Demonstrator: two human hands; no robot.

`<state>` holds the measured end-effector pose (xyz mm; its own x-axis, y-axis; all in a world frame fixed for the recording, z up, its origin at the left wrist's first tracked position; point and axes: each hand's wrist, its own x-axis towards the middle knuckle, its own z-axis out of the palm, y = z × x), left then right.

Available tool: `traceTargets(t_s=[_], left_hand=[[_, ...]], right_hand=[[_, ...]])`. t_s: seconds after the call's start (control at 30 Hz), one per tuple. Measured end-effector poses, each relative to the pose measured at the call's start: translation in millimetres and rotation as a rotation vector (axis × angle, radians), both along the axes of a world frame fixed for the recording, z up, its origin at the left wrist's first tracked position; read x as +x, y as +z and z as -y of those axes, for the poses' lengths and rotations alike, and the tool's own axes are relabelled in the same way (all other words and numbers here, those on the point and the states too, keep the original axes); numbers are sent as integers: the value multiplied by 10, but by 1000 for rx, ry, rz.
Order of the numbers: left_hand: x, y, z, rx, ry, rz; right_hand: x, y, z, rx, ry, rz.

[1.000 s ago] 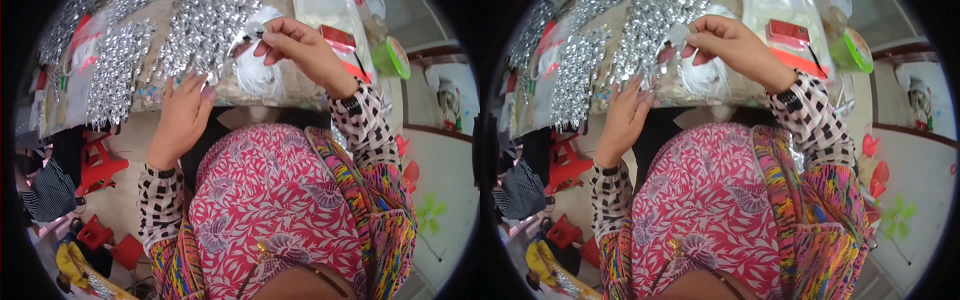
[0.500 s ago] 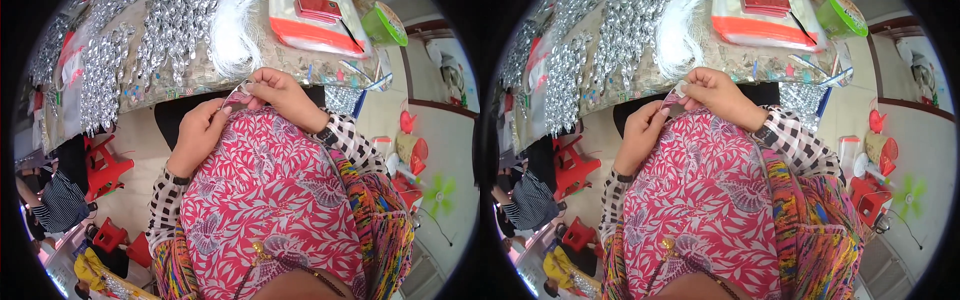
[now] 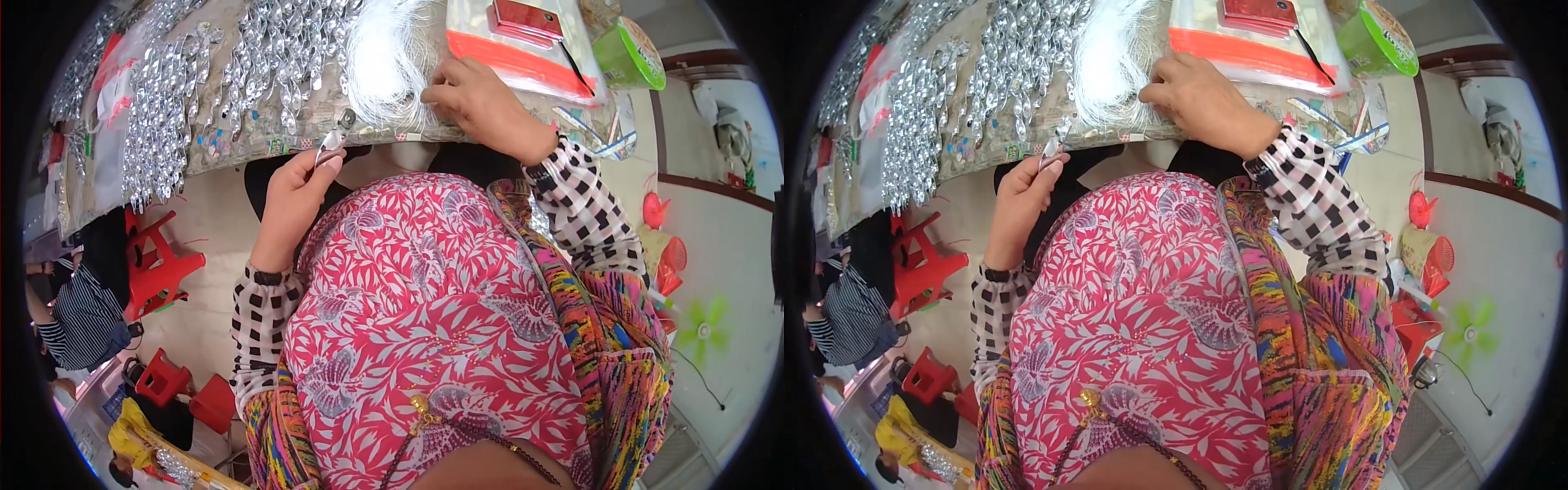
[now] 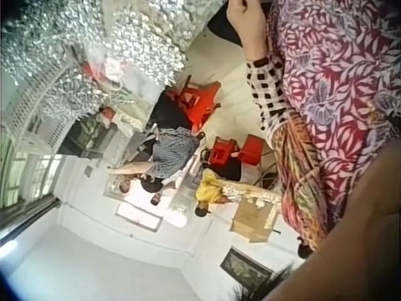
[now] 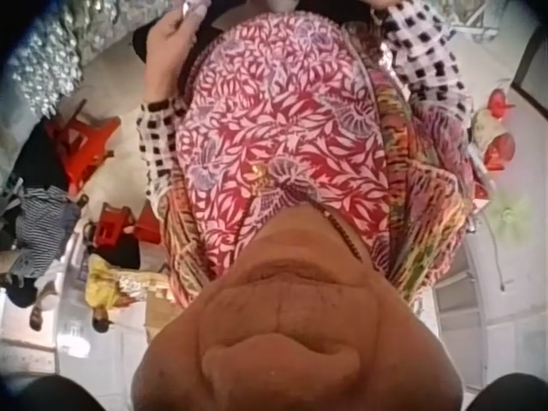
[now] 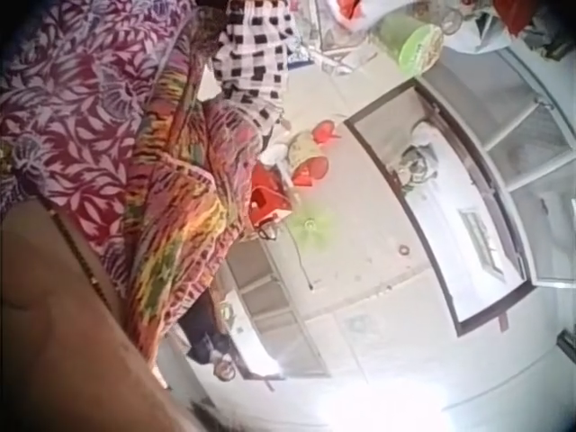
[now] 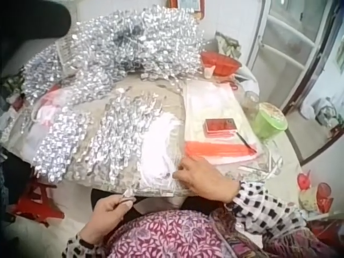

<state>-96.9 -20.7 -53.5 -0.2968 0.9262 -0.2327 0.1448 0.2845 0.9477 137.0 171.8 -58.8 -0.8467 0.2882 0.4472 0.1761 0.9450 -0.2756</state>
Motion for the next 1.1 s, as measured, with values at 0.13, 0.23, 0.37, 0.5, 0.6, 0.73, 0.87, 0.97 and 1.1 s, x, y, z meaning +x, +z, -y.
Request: traceTargets(t_s=[0.13,0.23,0.37,0.5,0.6,0.73,0.87,0.97,1.1], left_hand=[[-14,83,-42,-101,-18,51],[40,186,-96,-134,9,93],[120,238,-245,-129,-15,89],[197,217,-439,-113,-53,73],[234,196,-507,-121,-50,62],[250,181,-532,-121,-37,52],[232,194,-544,-113,-38,38],[271,243,-596,-130,-39,-42],[326,152,-696,-41,-45,-46]], right_hand=[[-65,-88,-64,28,55,76],[-86,-122,-45,-11,41,27],[-92,-53,5,-168,38,-32],[-104,-60,33,-212,-2,-79],[-151,-98,54,-153,6,-99],[-217,-152,69,-119,20,-24],[-231,-124,86,-155,-2,-44],[-225,-128,94,-224,-9,-87],[-224,-90,124,-316,13,-142]])
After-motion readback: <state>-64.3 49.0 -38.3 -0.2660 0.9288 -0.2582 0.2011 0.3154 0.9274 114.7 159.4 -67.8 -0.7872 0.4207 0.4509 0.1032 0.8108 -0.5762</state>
